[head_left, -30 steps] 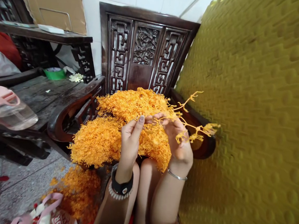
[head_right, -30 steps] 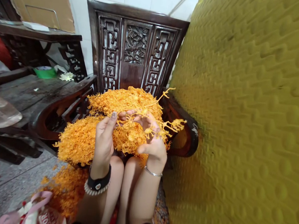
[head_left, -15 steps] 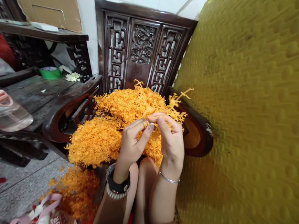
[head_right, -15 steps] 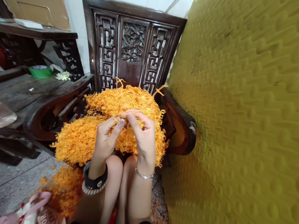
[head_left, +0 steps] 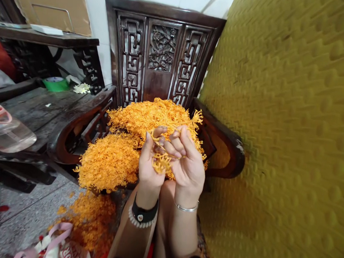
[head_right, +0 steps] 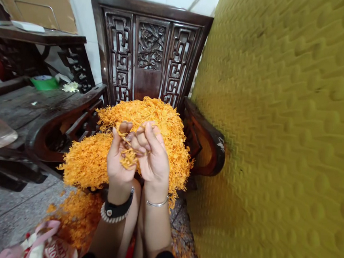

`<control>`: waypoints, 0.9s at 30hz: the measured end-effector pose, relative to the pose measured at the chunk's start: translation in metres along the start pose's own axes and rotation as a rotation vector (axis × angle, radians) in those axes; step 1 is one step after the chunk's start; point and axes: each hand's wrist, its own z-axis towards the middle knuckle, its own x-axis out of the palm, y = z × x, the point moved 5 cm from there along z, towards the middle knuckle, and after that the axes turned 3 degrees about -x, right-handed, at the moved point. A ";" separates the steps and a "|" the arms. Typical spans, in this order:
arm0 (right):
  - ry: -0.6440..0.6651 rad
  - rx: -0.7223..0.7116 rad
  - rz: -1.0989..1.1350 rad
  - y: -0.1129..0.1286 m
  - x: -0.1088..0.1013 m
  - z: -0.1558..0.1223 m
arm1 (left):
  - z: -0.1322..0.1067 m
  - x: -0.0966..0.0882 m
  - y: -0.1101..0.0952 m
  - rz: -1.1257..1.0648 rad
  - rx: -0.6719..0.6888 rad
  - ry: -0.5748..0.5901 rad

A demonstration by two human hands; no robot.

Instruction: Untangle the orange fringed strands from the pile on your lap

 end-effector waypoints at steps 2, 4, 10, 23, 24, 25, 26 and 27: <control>0.071 0.085 0.027 -0.003 0.004 -0.003 | 0.000 -0.004 0.003 -0.036 -0.012 -0.058; 0.107 0.135 0.057 -0.002 0.005 -0.006 | 0.001 -0.009 0.005 -0.055 -0.021 -0.094; 0.132 0.035 0.018 0.031 -0.006 -0.013 | 0.010 -0.024 -0.032 -0.266 0.147 0.027; 0.007 -0.307 0.139 0.056 -0.021 -0.010 | 0.004 -0.004 -0.026 0.152 0.047 0.252; 0.025 -0.278 0.167 0.054 -0.020 -0.009 | 0.006 -0.005 -0.022 0.207 0.060 0.238; 0.044 -0.240 0.192 0.052 -0.019 -0.009 | 0.007 -0.006 -0.019 0.251 0.079 0.220; 0.060 -0.194 0.212 0.050 -0.018 -0.008 | 0.008 -0.007 -0.017 0.301 0.094 0.199; 0.073 -0.144 0.223 0.047 -0.018 -0.008 | 0.008 -0.007 -0.015 0.361 0.100 0.183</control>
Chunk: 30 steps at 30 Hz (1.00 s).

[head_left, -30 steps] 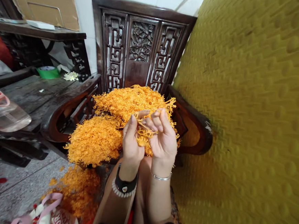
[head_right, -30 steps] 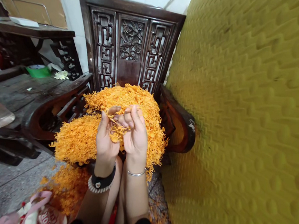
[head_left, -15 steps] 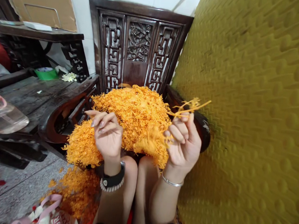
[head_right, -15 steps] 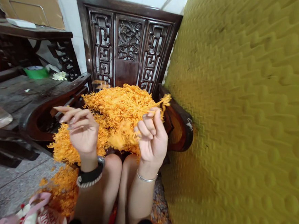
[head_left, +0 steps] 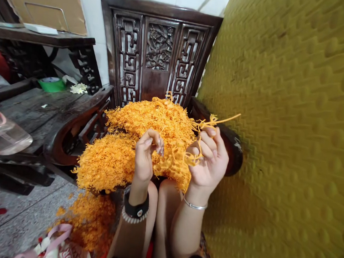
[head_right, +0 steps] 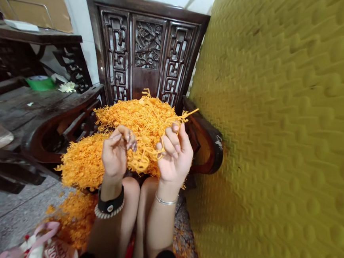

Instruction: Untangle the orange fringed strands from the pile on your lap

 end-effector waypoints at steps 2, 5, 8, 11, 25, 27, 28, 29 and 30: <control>-0.004 0.105 -0.006 -0.006 -0.003 0.001 | -0.002 0.004 0.003 0.148 -0.045 0.042; -0.042 0.181 -0.078 -0.011 -0.009 0.005 | -0.009 0.016 0.007 0.339 -0.166 0.232; -0.078 0.165 -0.196 -0.007 -0.010 0.004 | -0.010 0.016 0.005 0.295 -0.158 0.182; -0.156 0.079 -0.333 0.003 -0.001 -0.009 | -0.004 -0.001 -0.002 0.164 -0.021 -0.154; -0.192 -0.105 -0.563 -0.021 0.035 -0.041 | 0.013 -0.020 0.015 0.099 0.056 -0.345; -0.210 -0.148 -0.575 -0.019 0.034 -0.039 | 0.018 -0.019 0.020 0.103 0.048 -0.313; -0.212 -0.168 -0.582 -0.019 0.034 -0.039 | 0.020 -0.017 0.022 0.105 0.041 -0.297; -0.208 -0.182 -0.588 -0.018 0.033 -0.037 | 0.021 -0.015 0.023 0.107 0.032 -0.289; -0.202 -0.187 -0.594 -0.019 0.033 -0.036 | 0.022 -0.013 0.024 0.105 0.022 -0.289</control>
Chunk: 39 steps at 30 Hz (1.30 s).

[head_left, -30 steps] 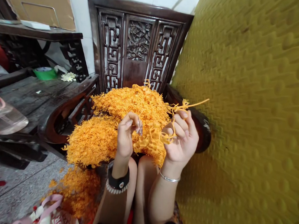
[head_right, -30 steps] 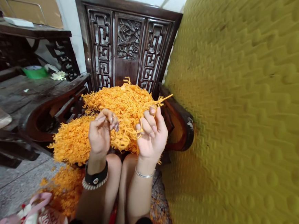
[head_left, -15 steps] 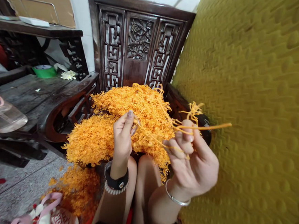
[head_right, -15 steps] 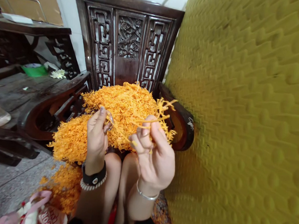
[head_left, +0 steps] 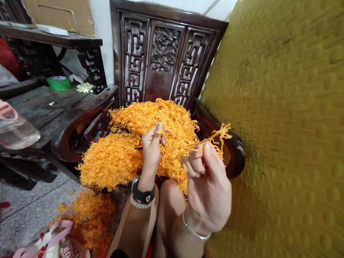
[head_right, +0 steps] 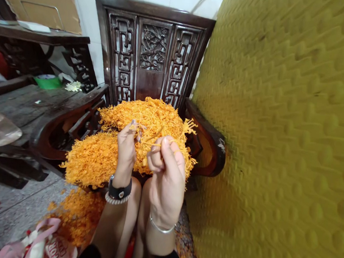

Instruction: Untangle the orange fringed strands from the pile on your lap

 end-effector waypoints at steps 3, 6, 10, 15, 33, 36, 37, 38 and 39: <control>-0.004 -0.001 -0.018 -0.002 0.002 0.000 | 0.000 0.005 0.003 -0.030 -0.030 -0.032; -0.054 0.022 -0.039 0.007 0.005 -0.012 | 0.007 -0.004 0.006 -0.072 -0.061 -0.078; -0.202 -0.070 -0.109 0.040 -0.008 -0.031 | 0.027 -0.050 -0.002 -0.094 -0.054 -0.260; -0.256 -0.154 0.110 0.049 -0.043 -0.002 | 0.028 -0.062 -0.024 -0.086 0.030 -0.178; 0.046 0.046 0.389 0.010 -0.034 0.035 | -0.044 0.014 -0.004 -0.162 -0.314 0.233; 0.084 0.089 0.328 0.007 -0.031 0.035 | -0.053 0.017 -0.011 -0.105 -0.297 0.228; 0.087 0.104 0.306 0.007 -0.030 0.034 | -0.052 0.015 -0.014 -0.078 -0.272 0.196; 0.084 0.115 0.282 0.008 -0.030 0.033 | -0.050 0.011 -0.018 -0.045 -0.240 0.157; 0.074 0.117 0.253 0.009 -0.029 0.030 | -0.046 0.008 -0.021 -0.012 -0.207 0.123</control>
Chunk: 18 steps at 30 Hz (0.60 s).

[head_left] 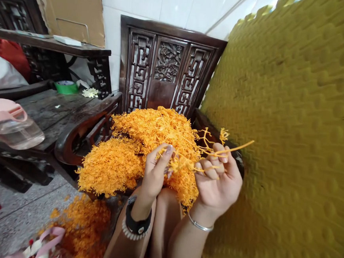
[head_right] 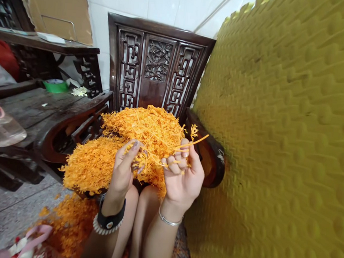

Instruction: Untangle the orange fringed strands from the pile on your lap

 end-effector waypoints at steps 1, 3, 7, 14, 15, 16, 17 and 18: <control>-0.014 -0.009 -0.037 0.000 0.001 -0.003 | 0.003 -0.004 -0.004 0.026 0.028 -0.023; -0.036 -0.064 -0.140 0.001 0.006 -0.013 | 0.008 -0.010 -0.010 0.057 0.059 -0.025; 0.015 -0.204 -0.351 -0.003 0.027 -0.038 | 0.015 -0.018 -0.018 0.057 0.063 -0.002; -0.010 -0.215 -0.433 -0.020 0.048 -0.052 | 0.022 -0.028 -0.022 -0.009 0.019 -0.039; -0.003 -0.210 -0.447 -0.022 0.048 -0.052 | 0.024 -0.030 -0.021 -0.012 0.021 -0.053; 0.003 -0.203 -0.462 -0.024 0.047 -0.052 | 0.025 -0.033 -0.021 -0.012 0.019 -0.068; 0.007 -0.192 -0.479 -0.026 0.046 -0.053 | 0.027 -0.035 -0.019 -0.014 0.014 -0.087; 0.011 -0.175 -0.497 -0.029 0.044 -0.052 | 0.028 -0.038 -0.018 -0.017 0.009 -0.112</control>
